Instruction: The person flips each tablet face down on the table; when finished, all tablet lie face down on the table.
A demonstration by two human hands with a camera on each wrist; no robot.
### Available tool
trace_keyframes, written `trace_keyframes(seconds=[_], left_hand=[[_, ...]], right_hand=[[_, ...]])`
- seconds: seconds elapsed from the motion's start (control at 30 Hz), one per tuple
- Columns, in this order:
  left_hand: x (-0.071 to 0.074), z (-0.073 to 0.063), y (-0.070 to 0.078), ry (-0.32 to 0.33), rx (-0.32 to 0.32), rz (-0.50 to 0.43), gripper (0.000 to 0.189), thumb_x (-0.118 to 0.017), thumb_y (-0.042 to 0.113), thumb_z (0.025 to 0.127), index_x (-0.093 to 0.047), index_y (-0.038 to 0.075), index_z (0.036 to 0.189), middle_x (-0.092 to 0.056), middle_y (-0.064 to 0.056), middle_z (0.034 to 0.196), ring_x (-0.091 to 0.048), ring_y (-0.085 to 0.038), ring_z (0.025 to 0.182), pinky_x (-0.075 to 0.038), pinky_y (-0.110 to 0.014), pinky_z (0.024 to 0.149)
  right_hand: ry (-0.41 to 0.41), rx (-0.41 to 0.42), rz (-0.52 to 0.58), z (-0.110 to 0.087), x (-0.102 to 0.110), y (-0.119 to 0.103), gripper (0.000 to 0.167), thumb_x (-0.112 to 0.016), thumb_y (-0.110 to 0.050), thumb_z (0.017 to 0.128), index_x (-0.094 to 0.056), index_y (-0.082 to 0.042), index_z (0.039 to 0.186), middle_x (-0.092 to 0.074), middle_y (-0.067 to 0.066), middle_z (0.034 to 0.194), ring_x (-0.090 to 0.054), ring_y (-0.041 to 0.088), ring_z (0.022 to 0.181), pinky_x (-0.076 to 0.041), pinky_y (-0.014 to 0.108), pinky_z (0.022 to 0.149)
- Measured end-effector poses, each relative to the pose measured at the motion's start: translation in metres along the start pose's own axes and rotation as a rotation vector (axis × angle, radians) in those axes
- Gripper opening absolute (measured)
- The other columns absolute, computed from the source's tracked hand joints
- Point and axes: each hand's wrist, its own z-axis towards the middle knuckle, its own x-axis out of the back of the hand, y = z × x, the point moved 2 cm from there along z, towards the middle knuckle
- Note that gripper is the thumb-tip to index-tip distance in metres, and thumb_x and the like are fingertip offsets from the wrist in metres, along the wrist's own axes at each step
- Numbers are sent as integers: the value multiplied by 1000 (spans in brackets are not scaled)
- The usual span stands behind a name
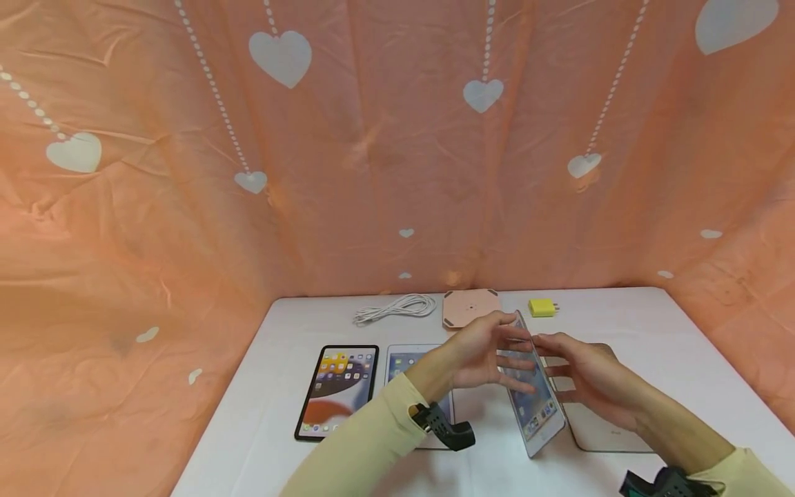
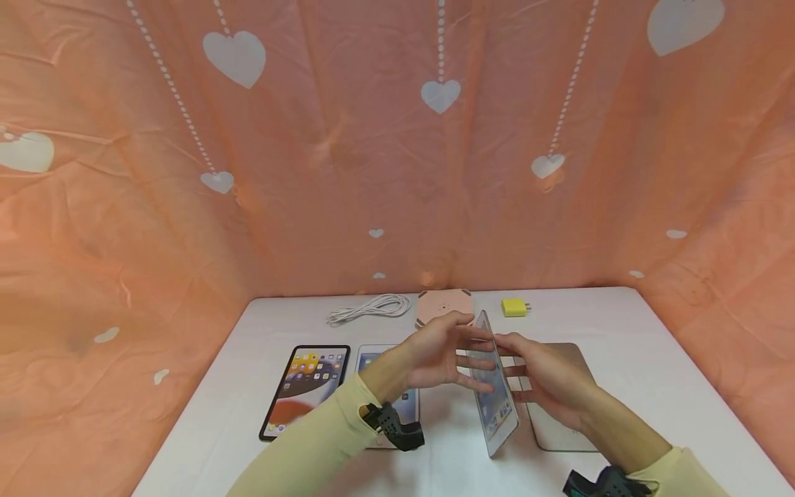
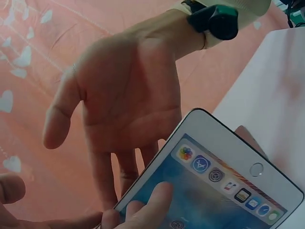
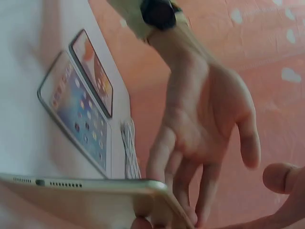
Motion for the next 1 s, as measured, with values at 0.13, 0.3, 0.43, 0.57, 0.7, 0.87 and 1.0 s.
trace_keyframes(seconds=[0.13, 0.3, 0.43, 0.57, 0.7, 0.87, 1.0], left_hand=[[5, -8, 2, 32, -13, -18, 71, -54, 46, 108, -46, -5, 157, -45, -18, 159, -43, -51, 150, -40, -78, 119], [14, -23, 5, 74, -29, -25, 64, -58, 46, 106, -50, -3, 147, -42, -19, 160, -41, -56, 150, -41, -79, 117], [21, -33, 7, 100, -21, -14, 61, -56, 47, 107, -51, -2, 143, -44, -21, 155, -45, -53, 147, -42, -78, 117], [27, -42, 8, 121, -15, -4, 71, -54, 48, 107, -45, -5, 152, -44, -22, 151, -47, -53, 144, -42, -79, 116], [33, -50, 8, 146, -16, 9, 77, -54, 49, 106, -40, -7, 157, -44, -22, 147, -49, -54, 139, -44, -79, 114], [43, -58, 5, 187, -14, 11, 75, -55, 49, 106, -42, -8, 154, -47, -20, 136, -51, -51, 131, -46, -80, 112], [52, -62, -1, 216, 1, -5, 74, -57, 49, 106, -44, -8, 150, -46, -19, 134, -50, -51, 130, -48, -80, 110]], right_hand=[[-12, 28, 13, 2, -15, -2, 66, -41, -51, 117, -41, -4, 164, -25, 22, 174, -36, 45, 149, -54, 50, 104], [-75, 57, 56, 8, -29, -2, 63, -40, -49, 118, -35, -4, 162, -24, 20, 174, -39, 42, 150, -54, 52, 107], [-116, 49, 93, 11, -34, 0, 71, -39, -50, 118, -27, -2, 169, -24, 24, 173, -43, 41, 148, -56, 51, 106], [-141, 10, 115, 17, -35, 4, 77, -38, -55, 116, -25, -3, 172, -27, 26, 169, -48, 40, 142, -57, 50, 103], [-128, -44, 125, 26, -29, 12, 83, -37, -59, 114, -19, -3, 173, -23, 28, 172, -47, 47, 144, -57, 53, 102], [-80, -112, 130, 40, -15, 30, 88, -34, -60, 113, -12, 2, 172, -16, 37, 174, -40, 58, 149, -55, 60, 104], [-59, -145, 147, 45, -9, 46, 91, -34, -60, 113, -11, 6, 170, -14, 40, 173, -32, 61, 152, -53, 65, 107]])
